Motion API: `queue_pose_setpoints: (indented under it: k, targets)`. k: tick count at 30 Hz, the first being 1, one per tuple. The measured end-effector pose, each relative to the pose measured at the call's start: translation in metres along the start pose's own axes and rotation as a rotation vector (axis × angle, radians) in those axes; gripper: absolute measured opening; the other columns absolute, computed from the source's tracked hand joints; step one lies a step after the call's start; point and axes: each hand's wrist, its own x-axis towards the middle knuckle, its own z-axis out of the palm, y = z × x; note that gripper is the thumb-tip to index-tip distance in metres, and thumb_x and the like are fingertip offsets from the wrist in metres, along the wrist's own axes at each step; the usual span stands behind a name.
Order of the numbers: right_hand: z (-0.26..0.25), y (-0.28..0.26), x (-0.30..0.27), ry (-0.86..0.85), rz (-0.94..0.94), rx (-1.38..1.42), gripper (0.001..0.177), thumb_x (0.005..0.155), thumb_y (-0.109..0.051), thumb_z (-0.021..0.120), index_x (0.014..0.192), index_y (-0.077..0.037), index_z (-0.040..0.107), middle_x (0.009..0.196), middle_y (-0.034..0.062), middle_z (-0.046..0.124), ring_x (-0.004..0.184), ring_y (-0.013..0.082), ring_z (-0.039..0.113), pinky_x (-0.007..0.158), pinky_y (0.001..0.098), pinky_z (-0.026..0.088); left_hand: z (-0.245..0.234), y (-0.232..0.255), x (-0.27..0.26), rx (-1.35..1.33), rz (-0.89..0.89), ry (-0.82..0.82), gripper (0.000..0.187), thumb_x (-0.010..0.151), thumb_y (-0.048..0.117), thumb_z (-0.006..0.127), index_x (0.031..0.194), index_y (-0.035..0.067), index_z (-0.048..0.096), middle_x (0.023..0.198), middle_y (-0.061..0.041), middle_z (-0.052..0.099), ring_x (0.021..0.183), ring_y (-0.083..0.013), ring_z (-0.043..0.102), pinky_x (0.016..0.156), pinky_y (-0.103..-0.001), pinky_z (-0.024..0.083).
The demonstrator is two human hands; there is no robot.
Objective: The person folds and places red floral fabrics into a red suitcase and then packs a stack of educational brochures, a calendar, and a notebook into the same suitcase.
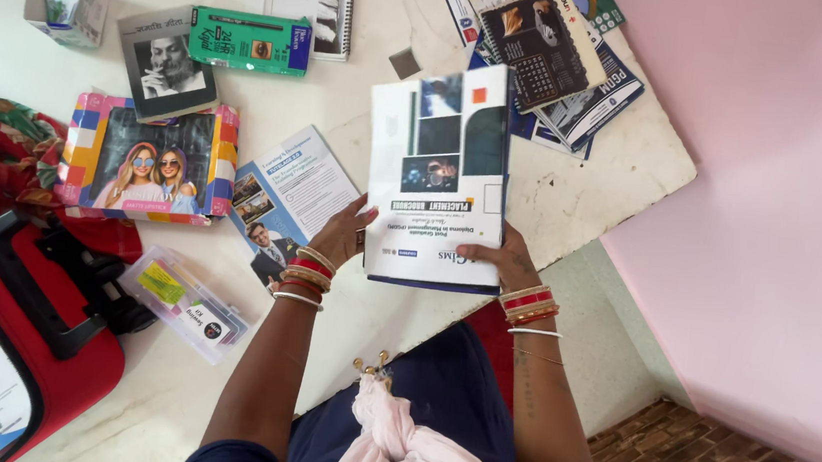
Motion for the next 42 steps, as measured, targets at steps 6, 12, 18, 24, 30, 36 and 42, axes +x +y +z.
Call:
queue_pose_setpoints:
  k: [6,12,18,24,30,36,42]
  targets:
    - [-0.043,0.006,0.04,0.002,-0.052,-0.263,0.06,0.067,-0.014,0.092,0.12,0.001,0.07,0.114,0.0155,0.078,0.107,0.0225,0.073,0.095,0.0335,0.057,0.02,0.007,0.014,0.311,0.479,0.02,0.042,0.081,-0.004,0.085,0.119,-0.005,0.066,0.112,-0.015,0.079,0.099,-0.0221,0.075,0.089,-0.035,0.062]
    - [-0.075,0.028,0.117,-0.074,-0.181,-0.168,0.055,0.068,-0.008,0.091,0.118,-0.001,0.069,0.11,0.0117,0.078,0.101,0.0201,0.074,0.092,0.0344,0.061,0.045,0.0,0.015,0.602,0.598,0.305,0.038,0.076,0.005,0.086,0.111,0.002,0.071,0.1,-0.011,0.079,0.091,-0.0176,0.076,0.08,-0.031,0.061]
    - [-0.096,0.084,0.155,-0.258,-0.209,-0.088,0.053,0.072,0.002,0.087,0.12,-0.004,0.065,0.11,0.0059,0.074,0.104,0.0173,0.07,0.092,0.0337,0.061,0.038,-0.052,0.038,0.739,0.537,0.517,0.023,0.081,0.013,0.089,0.101,0.004,0.08,0.093,-0.011,0.08,0.082,-0.0192,0.078,0.075,-0.034,0.06]
    - [-0.1,0.073,0.169,-0.376,-0.231,-0.244,0.05,0.072,-0.001,0.088,0.118,-0.002,0.067,0.113,0.007,0.075,0.107,0.0182,0.07,0.093,0.0332,0.061,0.048,-0.063,0.023,0.744,0.951,0.496,0.027,0.079,0.011,0.087,0.104,0.003,0.079,0.099,-0.012,0.08,0.09,-0.0204,0.077,0.081,-0.032,0.06]
    - [-0.107,0.07,0.185,-0.413,-0.219,-0.326,0.042,0.074,-0.006,0.09,0.112,-0.003,0.072,0.11,0.0087,0.077,0.104,0.0192,0.071,0.091,0.0336,0.06,0.054,-0.06,0.037,0.358,0.582,0.403,0.041,0.074,0.012,0.088,0.11,0.005,0.07,0.103,-0.009,0.077,0.094,-0.0185,0.074,0.083,-0.032,0.061]
    - [-0.092,0.063,0.19,-0.332,-0.195,-0.45,0.042,0.077,-0.004,0.086,0.115,-0.002,0.069,0.11,0.0103,0.078,0.103,0.0206,0.073,0.092,0.0356,0.06,0.034,-0.053,0.067,0.557,0.573,0.433,0.036,0.081,0.012,0.085,0.114,0.001,0.075,0.104,-0.012,0.08,0.096,-0.0213,0.077,0.087,-0.034,0.061]
    - [-0.072,-0.002,0.177,-0.374,-0.242,-0.275,0.061,0.08,0.0,0.081,0.133,-0.004,0.052,0.117,0.0101,0.072,0.108,0.0183,0.07,0.094,0.033,0.059,0.048,-0.028,0.052,0.237,0.532,0.399,0.047,0.077,0.005,0.082,0.121,0.001,0.067,0.106,-0.015,0.078,0.094,-0.0231,0.076,0.085,-0.036,0.063]
